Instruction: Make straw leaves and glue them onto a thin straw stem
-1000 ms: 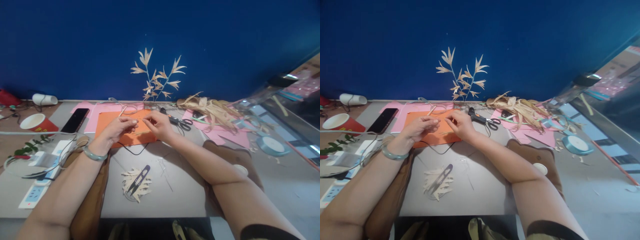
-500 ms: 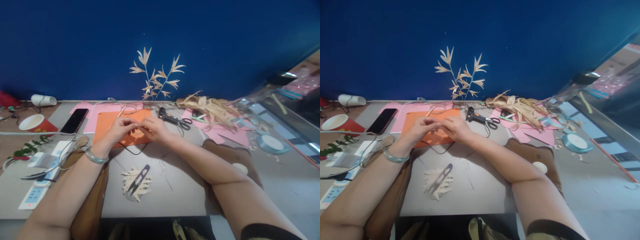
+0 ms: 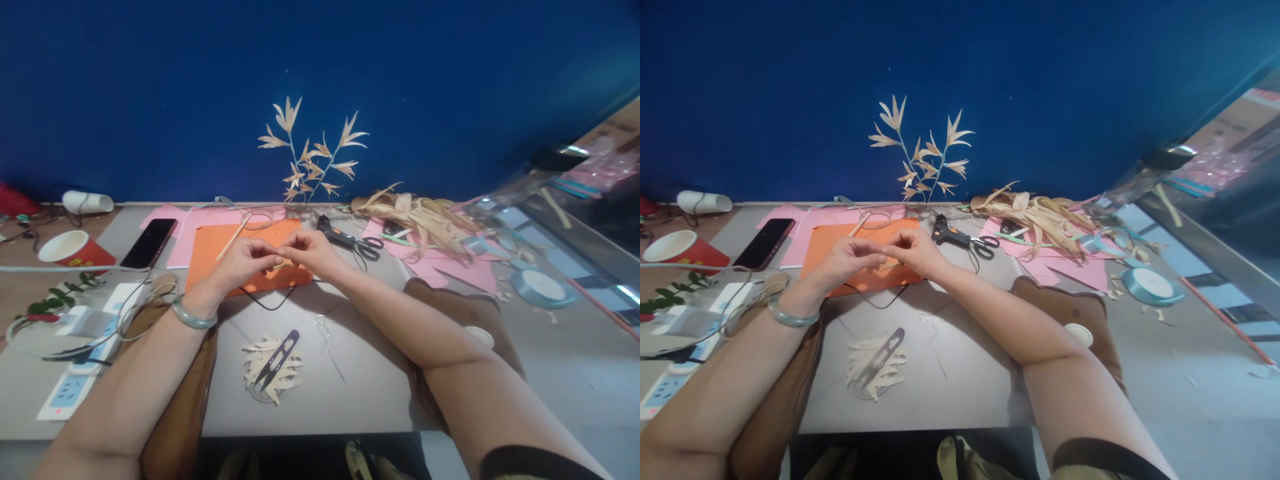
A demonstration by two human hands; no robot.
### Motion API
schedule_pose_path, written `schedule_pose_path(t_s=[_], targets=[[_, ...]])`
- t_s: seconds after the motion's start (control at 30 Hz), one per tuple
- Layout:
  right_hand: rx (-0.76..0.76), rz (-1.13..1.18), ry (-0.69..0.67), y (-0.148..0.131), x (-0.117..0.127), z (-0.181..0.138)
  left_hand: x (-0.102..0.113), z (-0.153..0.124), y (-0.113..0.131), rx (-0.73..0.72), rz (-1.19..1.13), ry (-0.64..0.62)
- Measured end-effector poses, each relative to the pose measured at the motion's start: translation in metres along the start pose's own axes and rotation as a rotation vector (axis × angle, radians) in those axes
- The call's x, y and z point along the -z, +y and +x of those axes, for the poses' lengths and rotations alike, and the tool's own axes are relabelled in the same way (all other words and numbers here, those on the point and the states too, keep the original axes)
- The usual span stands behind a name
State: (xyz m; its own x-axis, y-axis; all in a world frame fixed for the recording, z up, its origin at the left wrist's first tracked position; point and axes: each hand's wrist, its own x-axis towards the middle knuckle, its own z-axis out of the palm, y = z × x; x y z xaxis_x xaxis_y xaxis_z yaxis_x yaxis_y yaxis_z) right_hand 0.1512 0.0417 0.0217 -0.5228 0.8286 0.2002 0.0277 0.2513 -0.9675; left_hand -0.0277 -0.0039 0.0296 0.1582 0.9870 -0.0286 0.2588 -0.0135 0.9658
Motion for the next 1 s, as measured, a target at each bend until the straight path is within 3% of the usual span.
schedule_pose_path(t_s=[0.23,0.47,0.6,0.8,1.0], targets=[[-0.020,-0.090,-0.129,-0.012,0.008,-0.002,-0.001,-0.002,0.010,-0.022,0.038,-0.004],[0.124,-0.124,-0.049,-0.009,0.004,-0.002,-0.001,-0.002,0.005,0.003,-0.050,-0.031],[0.099,-0.106,-0.028,-0.006,0.002,-0.002,-0.003,-0.001,0.004,0.009,-0.030,0.005],[0.078,-0.041,-0.082,-0.010,0.005,-0.002,0.000,-0.004,0.008,0.003,-0.020,-0.038],[0.029,0.059,-0.097,-0.013,0.006,-0.003,0.005,-0.003,0.007,-0.047,-0.162,-0.122]])
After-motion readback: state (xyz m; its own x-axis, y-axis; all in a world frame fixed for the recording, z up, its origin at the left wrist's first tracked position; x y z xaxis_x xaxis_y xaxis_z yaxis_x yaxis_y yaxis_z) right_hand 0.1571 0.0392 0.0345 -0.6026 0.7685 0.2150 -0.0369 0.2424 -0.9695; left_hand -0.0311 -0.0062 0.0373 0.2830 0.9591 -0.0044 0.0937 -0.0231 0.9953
